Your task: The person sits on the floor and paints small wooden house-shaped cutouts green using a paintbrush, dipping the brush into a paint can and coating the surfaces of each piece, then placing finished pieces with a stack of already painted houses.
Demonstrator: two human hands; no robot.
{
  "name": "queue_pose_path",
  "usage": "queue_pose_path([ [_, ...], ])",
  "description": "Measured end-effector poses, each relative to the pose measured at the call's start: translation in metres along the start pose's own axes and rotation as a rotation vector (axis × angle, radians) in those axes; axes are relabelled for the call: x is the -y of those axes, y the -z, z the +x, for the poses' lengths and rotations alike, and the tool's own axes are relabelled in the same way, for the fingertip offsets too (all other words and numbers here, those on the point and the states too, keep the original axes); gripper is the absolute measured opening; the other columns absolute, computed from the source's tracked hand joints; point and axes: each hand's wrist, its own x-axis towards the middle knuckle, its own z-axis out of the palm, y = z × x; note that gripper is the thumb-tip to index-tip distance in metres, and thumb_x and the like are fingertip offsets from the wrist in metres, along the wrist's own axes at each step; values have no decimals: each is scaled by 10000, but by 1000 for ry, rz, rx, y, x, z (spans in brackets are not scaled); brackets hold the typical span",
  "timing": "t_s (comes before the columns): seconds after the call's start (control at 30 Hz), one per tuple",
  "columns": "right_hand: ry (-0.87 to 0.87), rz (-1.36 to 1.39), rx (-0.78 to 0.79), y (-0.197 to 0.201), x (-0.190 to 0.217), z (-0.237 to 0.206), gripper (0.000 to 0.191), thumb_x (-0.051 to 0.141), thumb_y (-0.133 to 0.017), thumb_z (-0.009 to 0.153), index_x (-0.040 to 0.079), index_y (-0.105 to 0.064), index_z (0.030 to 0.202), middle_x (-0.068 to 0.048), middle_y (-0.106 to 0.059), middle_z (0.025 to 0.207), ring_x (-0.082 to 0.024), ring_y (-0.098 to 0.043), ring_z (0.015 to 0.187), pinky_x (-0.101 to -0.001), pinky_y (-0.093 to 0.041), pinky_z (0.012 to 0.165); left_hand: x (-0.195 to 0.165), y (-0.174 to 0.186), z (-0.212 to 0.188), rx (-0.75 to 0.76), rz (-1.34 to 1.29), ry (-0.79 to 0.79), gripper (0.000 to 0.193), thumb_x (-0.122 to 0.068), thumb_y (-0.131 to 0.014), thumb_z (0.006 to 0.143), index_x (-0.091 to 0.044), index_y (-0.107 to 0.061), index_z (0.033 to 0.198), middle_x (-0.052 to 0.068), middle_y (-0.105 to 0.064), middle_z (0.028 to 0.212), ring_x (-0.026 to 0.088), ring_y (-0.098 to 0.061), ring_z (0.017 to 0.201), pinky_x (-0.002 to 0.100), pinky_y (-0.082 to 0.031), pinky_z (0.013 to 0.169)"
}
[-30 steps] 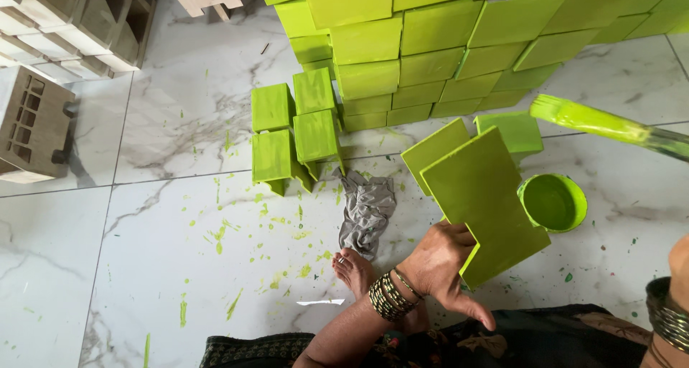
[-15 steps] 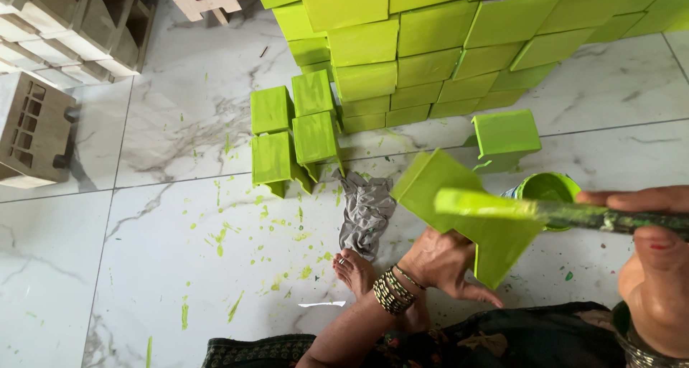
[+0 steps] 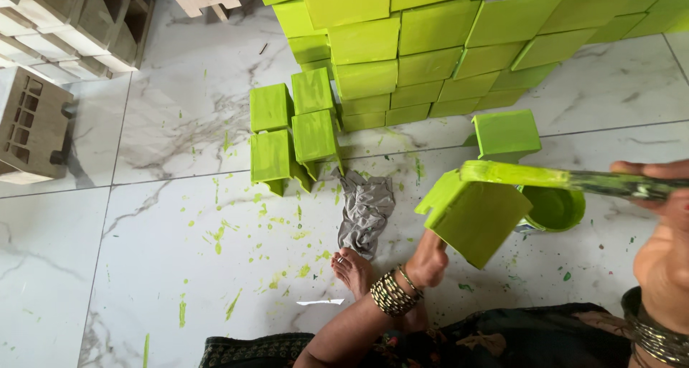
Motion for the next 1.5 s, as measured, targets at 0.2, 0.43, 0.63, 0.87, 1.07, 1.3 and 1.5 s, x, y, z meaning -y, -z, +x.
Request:
queue_pose_path([
  [0.2, 111, -215, 115, -20, 12, 18, 403, 305, -538, 1202, -86, -466, 1266, -183, -639, 1139, -318, -709, 950, -363, -644, 893, -1, 12, 0, -65, -69, 25, 1188, -885, -436, 908, -31, -143, 1680, 129, -206, 1745, 259, -197, 1632, 447, -187, 1346],
  [0.43, 149, -204, 2, -8, -5, 13, 348, 294, -474, 1272, -45, -547, 1245, -126, -624, 1156, -246, -713, 1131, -306, -628, 1057, 26, 22, -9, -198, -230, 27, 1170, -905, -409, 920, 16, -275, 1630, 129, -396, 1628, 239, -365, 1526, 423, -300, 1292],
  [0.63, 112, -100, 14, -39, 16, 6, 253, 201, -603, 1227, -46, -587, 1179, -139, -656, 1158, -236, -738, 1084, -320, -648, 1025, 29, 37, -11, -243, -260, 22, 1203, -913, -442, 869, 7, -260, 1622, 132, -380, 1631, 253, -356, 1526, 436, -299, 1278],
  [0.87, 18, -293, 171, -30, 47, 13, 195, 140, -562, 1189, -48, -606, 1165, -142, -699, 1053, -224, -735, 1011, -294, -602, 1020, 33, 60, -8, -332, -585, 57, 1148, -885, -351, 905, -13, -252, 1646, 108, -375, 1650, 252, -372, 1496, 423, -282, 1246],
  [1.07, 64, -260, 131, -42, 56, 7, 99, 40, -523, 1176, -53, -553, 1157, -184, -699, 1075, -245, -738, 1007, -329, -621, 1011, 23, 74, -6, -379, -609, 125, 1146, -895, -257, 892, -16, -294, 1625, 117, -388, 1642, 269, -389, 1491, 417, -296, 1241],
  [1.3, 142, -44, 115, -72, 43, 2, 262, 2, -606, 1111, -48, -365, 1200, -220, -690, 1136, -268, -750, 1034, -348, -642, 932, 9, 60, 6, -329, -625, 111, 1205, -915, -315, 873, 3, -240, 1650, 112, -368, 1664, 249, -381, 1503, 414, -296, 1251],
  [1.5, 30, -321, 102, -33, 38, 3, 113, -52, -525, 1108, -88, -507, 1213, -272, -680, 1121, -315, -716, 946, -383, -569, 836, -53, 67, 39, -441, -888, 84, 1239, -950, -369, 801, -17, -269, 1610, 152, -387, 1623, 325, -419, 1445, 521, -337, 1167],
])
